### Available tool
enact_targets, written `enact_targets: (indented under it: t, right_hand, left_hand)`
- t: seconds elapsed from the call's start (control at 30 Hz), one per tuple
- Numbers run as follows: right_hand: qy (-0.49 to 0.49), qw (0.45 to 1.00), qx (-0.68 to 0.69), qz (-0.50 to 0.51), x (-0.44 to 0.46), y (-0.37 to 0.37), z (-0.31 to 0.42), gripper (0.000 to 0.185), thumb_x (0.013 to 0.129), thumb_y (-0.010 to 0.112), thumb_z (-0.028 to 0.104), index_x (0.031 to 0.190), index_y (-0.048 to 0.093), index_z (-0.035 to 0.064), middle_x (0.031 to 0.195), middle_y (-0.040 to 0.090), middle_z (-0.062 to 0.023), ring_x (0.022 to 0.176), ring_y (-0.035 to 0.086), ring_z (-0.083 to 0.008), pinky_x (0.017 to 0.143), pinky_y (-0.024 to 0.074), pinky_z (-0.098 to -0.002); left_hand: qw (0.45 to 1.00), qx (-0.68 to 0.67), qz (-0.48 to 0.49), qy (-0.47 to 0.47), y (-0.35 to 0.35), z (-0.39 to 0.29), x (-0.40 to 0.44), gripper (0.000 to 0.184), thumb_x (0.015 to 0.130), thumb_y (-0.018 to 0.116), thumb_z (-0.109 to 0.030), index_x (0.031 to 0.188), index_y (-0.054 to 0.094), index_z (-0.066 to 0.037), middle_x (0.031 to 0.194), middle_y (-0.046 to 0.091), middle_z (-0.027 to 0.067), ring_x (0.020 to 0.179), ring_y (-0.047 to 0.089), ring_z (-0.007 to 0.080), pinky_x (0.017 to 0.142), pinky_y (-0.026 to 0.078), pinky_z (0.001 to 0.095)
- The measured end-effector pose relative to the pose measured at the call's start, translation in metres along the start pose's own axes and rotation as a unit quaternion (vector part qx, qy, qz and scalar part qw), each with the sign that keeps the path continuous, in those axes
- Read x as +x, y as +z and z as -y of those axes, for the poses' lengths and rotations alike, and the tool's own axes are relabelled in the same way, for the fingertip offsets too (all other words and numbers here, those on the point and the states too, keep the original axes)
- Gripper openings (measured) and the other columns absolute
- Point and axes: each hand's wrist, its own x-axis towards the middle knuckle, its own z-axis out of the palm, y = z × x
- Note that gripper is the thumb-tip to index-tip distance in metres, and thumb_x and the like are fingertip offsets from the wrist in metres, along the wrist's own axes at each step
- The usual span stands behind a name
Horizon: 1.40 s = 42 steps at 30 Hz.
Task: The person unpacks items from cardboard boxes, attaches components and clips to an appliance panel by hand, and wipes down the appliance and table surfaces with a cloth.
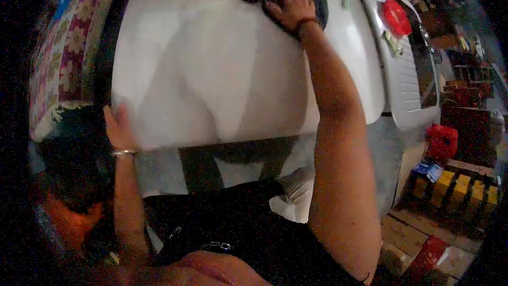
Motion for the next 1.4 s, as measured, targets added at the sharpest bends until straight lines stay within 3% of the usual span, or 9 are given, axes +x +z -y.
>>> enact_targets:
  t: [0.4,0.5,0.63,0.77,0.83,0.93,1.13,1.23,1.4]
  right_hand:
    - [-0.373,0.914,0.144,0.07,-0.191,-0.103,0.128,0.063,0.086,0.06,0.039,0.14,0.042,0.0119,0.149,0.035,-0.0167,0.136,0.031,-0.0421,0.111,0.0258,-0.0519]
    - [-0.424,0.891,0.161,0.017,-0.161,-0.085,0.158,0.06,0.088,0.059,0.037,0.138,0.044,0.0081,0.146,0.038,-0.0185,0.135,0.033,-0.0423,0.11,0.0271,-0.051]
    - [-0.498,0.839,0.217,-0.023,-0.119,-0.071,0.251,0.055,0.091,0.055,0.034,0.136,0.045,0.0038,0.144,0.041,-0.0202,0.135,0.034,-0.04,0.111,0.026,-0.0482]
    - [-0.578,0.779,0.243,0.0,-0.132,-0.083,0.329,0.049,0.092,0.053,0.033,0.133,0.049,0.0061,0.14,0.046,-0.0199,0.134,0.036,-0.0371,0.112,0.0246,-0.0474]
    - [-0.607,0.748,0.269,0.025,-0.149,-0.092,0.344,0.048,0.091,0.054,0.039,0.129,0.055,0.0104,0.136,0.051,-0.0182,0.134,0.038,-0.0355,0.112,0.025,-0.0506]
    - [-0.607,0.704,0.352,0.107,-0.16,-0.104,0.36,0.044,0.089,0.06,0.033,0.127,0.057,0.0117,0.13,0.056,-0.0157,0.126,0.047,-0.0343,0.107,0.0351,-0.0443]
    - [-0.301,0.644,0.682,0.175,-0.096,-0.109,0.338,0.039,0.098,0.047,0.013,0.134,0.047,-0.0013,0.136,0.051,-0.0113,0.126,0.047,-0.0197,0.106,0.0361,-0.0342]
    - [-0.392,0.852,0.34,0.077,-0.09,-0.063,0.286,0.046,0.096,0.048,0.017,0.139,0.042,-0.0004,0.144,0.042,-0.0176,0.135,0.037,-0.0318,0.112,0.028,-0.0389]
    - [-0.428,0.884,0.187,0.029,-0.106,-0.081,0.298,0.05,0.095,0.048,0.023,0.141,0.041,0.003,0.146,0.039,-0.0198,0.137,0.033,-0.0368,0.112,0.0256,-0.0456]
  left_hand:
    - [0.886,-0.449,-0.083,-0.076,0.011,-0.027,-0.011,0.051,0.089,0.064,-0.025,0.128,0.051,0.005,0.116,0.061,0.0116,0.106,0.055,0.0178,0.095,0.042,0.0314]
    - [0.934,-0.352,-0.007,0.063,0.007,0.03,0.005,0.048,0.097,0.052,-0.025,0.135,0.044,0.003,0.126,0.057,0.0137,0.113,0.054,0.0208,0.1,0.04,0.0308]
    - [0.784,-0.577,-0.182,-0.139,0.038,-0.005,-0.041,0.026,0.097,0.045,-0.021,0.108,0.057,-0.001,0.097,0.059,0.0076,0.089,0.054,0.0176,0.085,0.044,0.032]
    - [0.783,-0.584,-0.207,-0.049,0.099,0.044,-0.074,0.043,0.102,0.038,-0.027,0.136,0.044,-0.002,0.135,0.051,0.0104,0.124,0.048,0.0228,0.104,0.04,0.0339]
    - [0.723,-0.663,-0.172,-0.094,0.065,0.002,-0.082,0.043,0.103,0.036,-0.028,0.139,0.041,-0.004,0.135,0.049,0.0089,0.124,0.047,0.0201,0.105,0.037,0.0314]
    - [0.451,-0.88,-0.148,-0.009,0.087,0.004,-0.071,0.043,0.102,0.04,-0.029,0.138,0.043,-0.007,0.136,0.049,0.0103,0.127,0.046,0.0227,0.106,0.037,0.0328]
    - [0.656,-0.73,-0.166,-0.096,0.055,0.066,-0.053,0.041,0.101,0.04,-0.028,0.136,0.044,-0.007,0.134,0.05,0.0105,0.125,0.047,0.0229,0.105,0.037,0.0329]
    - [0.735,-0.649,-0.167,-0.105,0.048,0.09,-0.041,0.04,0.101,0.041,-0.028,0.135,0.044,-0.007,0.133,0.05,0.0106,0.124,0.047,0.0229,0.104,0.038,0.0329]
    - [0.838,-0.512,-0.156,-0.101,0.072,0.093,-0.026,0.039,0.1,0.042,-0.027,0.134,0.046,-0.007,0.131,0.051,0.0107,0.122,0.048,0.0231,0.103,0.038,0.033]
